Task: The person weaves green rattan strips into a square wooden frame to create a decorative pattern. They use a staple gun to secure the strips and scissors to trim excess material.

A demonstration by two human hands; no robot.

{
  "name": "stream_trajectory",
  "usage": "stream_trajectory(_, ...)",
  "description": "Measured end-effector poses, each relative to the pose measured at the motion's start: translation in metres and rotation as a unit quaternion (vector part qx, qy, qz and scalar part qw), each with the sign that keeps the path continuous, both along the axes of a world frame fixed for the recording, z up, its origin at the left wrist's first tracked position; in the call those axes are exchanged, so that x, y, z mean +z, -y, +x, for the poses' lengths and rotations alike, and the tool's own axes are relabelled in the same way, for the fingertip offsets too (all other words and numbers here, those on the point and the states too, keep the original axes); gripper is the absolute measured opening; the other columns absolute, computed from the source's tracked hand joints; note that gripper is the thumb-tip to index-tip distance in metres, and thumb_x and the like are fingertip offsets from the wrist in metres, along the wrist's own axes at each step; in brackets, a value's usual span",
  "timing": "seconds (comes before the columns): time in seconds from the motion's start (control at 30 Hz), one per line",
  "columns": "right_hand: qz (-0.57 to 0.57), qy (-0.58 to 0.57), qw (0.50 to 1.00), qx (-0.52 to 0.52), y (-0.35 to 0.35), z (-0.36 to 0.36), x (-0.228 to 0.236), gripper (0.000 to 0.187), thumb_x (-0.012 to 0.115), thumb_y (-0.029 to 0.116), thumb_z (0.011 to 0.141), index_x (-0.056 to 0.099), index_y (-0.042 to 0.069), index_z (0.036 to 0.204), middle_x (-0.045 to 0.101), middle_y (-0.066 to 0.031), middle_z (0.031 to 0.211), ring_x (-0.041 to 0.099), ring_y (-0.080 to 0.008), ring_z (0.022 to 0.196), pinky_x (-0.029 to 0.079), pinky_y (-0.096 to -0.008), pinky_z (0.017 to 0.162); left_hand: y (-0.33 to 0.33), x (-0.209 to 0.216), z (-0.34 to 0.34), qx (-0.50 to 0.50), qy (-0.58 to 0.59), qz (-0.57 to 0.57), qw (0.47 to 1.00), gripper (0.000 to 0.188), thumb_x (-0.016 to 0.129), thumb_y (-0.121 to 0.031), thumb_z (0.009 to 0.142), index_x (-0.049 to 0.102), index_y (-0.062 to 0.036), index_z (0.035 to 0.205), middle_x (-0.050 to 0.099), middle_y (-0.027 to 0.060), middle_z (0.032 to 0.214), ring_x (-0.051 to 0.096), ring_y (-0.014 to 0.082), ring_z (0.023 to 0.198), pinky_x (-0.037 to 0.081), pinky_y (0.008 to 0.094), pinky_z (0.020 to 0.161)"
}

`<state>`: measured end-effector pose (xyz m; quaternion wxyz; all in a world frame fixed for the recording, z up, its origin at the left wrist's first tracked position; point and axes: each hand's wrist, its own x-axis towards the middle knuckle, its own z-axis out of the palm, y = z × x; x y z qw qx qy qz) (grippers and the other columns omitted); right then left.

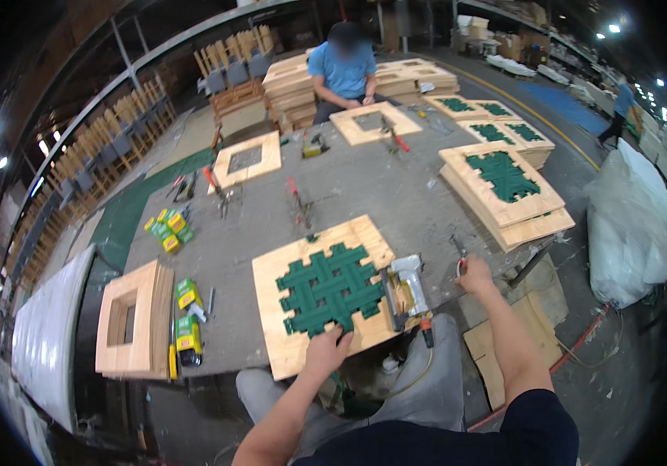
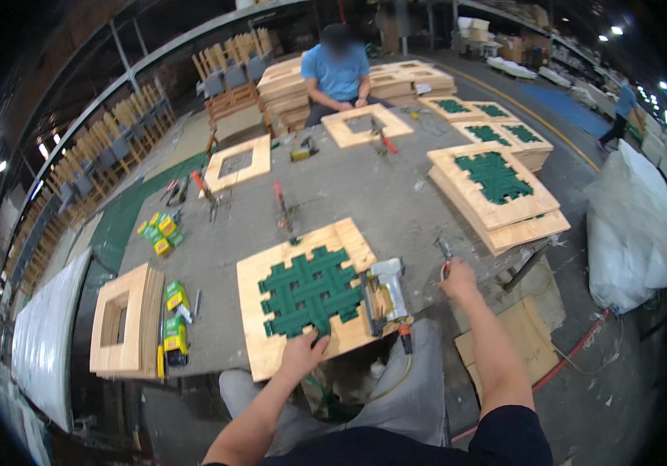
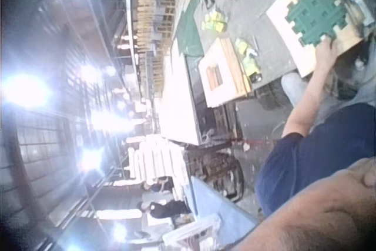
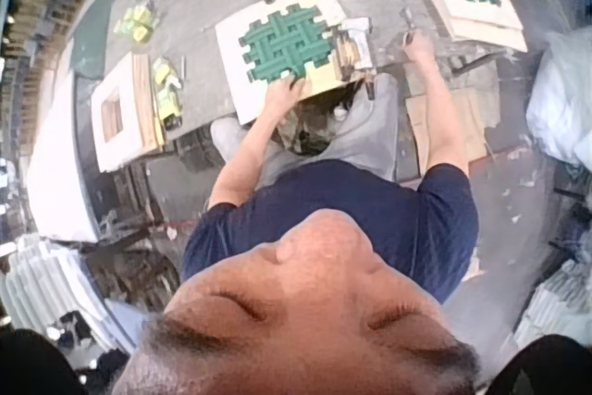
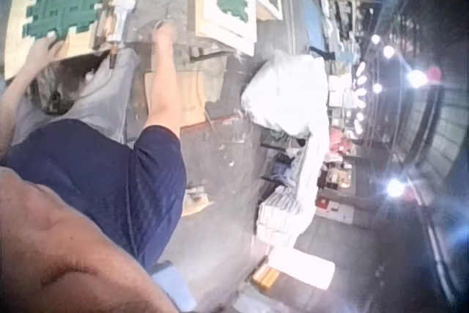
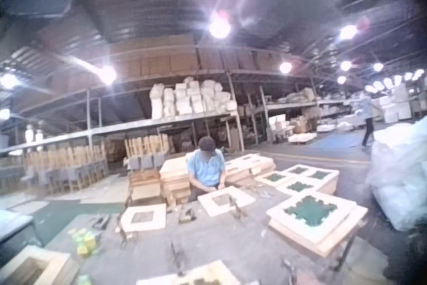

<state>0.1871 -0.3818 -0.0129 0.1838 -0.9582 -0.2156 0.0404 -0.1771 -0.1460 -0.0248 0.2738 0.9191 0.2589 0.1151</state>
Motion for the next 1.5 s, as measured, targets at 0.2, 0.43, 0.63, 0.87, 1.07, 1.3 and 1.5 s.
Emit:
stream_trajectory(0.2, -0.045, -0.05, 0.998, 0.02, -0.01, 0.003, 0.011, 0.071, 0.096, 0.028, 0.066, 0.057, 0.002, 0.119, 0.065, -0.0248, 0.122, 0.064, -0.0419, 0.116, 0.053, -0.0471, 0.099, -0.03, 0.015, -0.009, 0.047, 0.008, -0.354, 0.934, 0.039, 0.063, -0.036, 0.105, 0.076, 0.0005, 0.108, 0.078, 0.0052, 0.099, 0.07, 0.0139, 0.082, 0.055, 0.0324, 0.068)
stream_trajectory(0.43, -0.02, -0.004, 1.0, 0.02, 0.014, 0.026, 0.0, 0.07, 0.096, 0.028, 0.066, 0.057, 0.006, 0.119, 0.069, -0.0235, 0.116, 0.067, -0.0409, 0.109, 0.053, -0.0474, 0.095, -0.048, 0.043, 0.003, 0.137, 0.128, -0.621, 0.761, 0.038, 0.057, -0.036, 0.108, 0.065, -0.0008, 0.119, 0.076, 0.0107, 0.094, 0.073, 0.0196, 0.085, 0.059, 0.0385, 0.066)
stream_trajectory(0.63, 0.079, -0.193, 0.978, -0.013, 0.017, 0.027, 0.026, 0.073, 0.082, 0.009, 0.076, 0.051, 0.005, 0.141, 0.072, -0.016, 0.104, 0.07, -0.0281, 0.094, 0.056, -0.0385, 0.082, -0.058, 0.045, 0.025, 0.176, 0.135, -0.611, 0.759, 0.038, 0.058, -0.036, 0.107, 0.065, 0.0011, 0.108, 0.074, 0.0122, 0.087, 0.067, 0.0211, 0.066, 0.059, 0.0383, 0.06)
stream_trajectory(0.87, 0.112, -0.083, 0.912, 0.385, -0.027, -0.058, 0.066, 0.064, 0.083, 0.025, 0.082, 0.057, 0.007, 0.139, 0.071, -0.0169, 0.116, 0.072, -0.031, 0.09, 0.056, -0.0426, 0.078, -0.072, 0.043, 0.033, 0.185, 0.123, -0.61, 0.76, 0.038, 0.057, -0.037, 0.108, 0.064, 0.0003, 0.104, 0.069, 0.0094, 0.078, 0.064, 0.0211, 0.062, 0.056, 0.0384, 0.057)
stream_trajectory(1.07, -0.099, 0.078, 0.838, 0.531, -0.071, -0.101, 0.08, 0.05, 0.076, 0.051, 0.085, 0.064, 0.015, 0.118, 0.065, -0.0105, 0.097, 0.07, -0.0324, 0.091, 0.052, -0.0459, 0.08, -0.068, 0.046, 0.032, 0.167, 0.118, -0.598, 0.775, 0.039, 0.056, -0.036, 0.108, 0.065, 0.0011, 0.1, 0.066, 0.0091, 0.075, 0.062, 0.0197, 0.057, 0.054, 0.0349, 0.054)
stream_trajectory(1.3, -0.131, 0.111, 0.759, 0.628, -0.116, -0.106, 0.067, 0.046, 0.075, 0.045, 0.084, 0.062, 0.019, 0.119, 0.063, -0.0075, 0.099, 0.068, -0.0291, 0.094, 0.043, -0.0457, 0.086, -0.059, 0.052, 0.02, 0.155, 0.101, -0.584, 0.79, 0.038, 0.057, -0.037, 0.108, 0.067, -0.0001, 0.104, 0.067, 0.0074, 0.077, 0.064, 0.0163, 0.064, 0.056, 0.035, 0.057)
stream_trajectory(1.5, -0.14, 0.109, 0.729, 0.661, -0.132, -0.109, 0.056, 0.044, 0.075, 0.04, 0.086, 0.061, 0.017, 0.122, 0.063, -0.0082, 0.103, 0.066, -0.0296, 0.096, 0.043, -0.0456, 0.086, -0.055, 0.057, 0.014, 0.161, 0.085, -0.575, 0.797, 0.037, 0.058, -0.036, 0.108, 0.067, -0.0002, 0.107, 0.068, 0.0068, 0.079, 0.065, 0.0146, 0.066, 0.057, 0.034, 0.059)
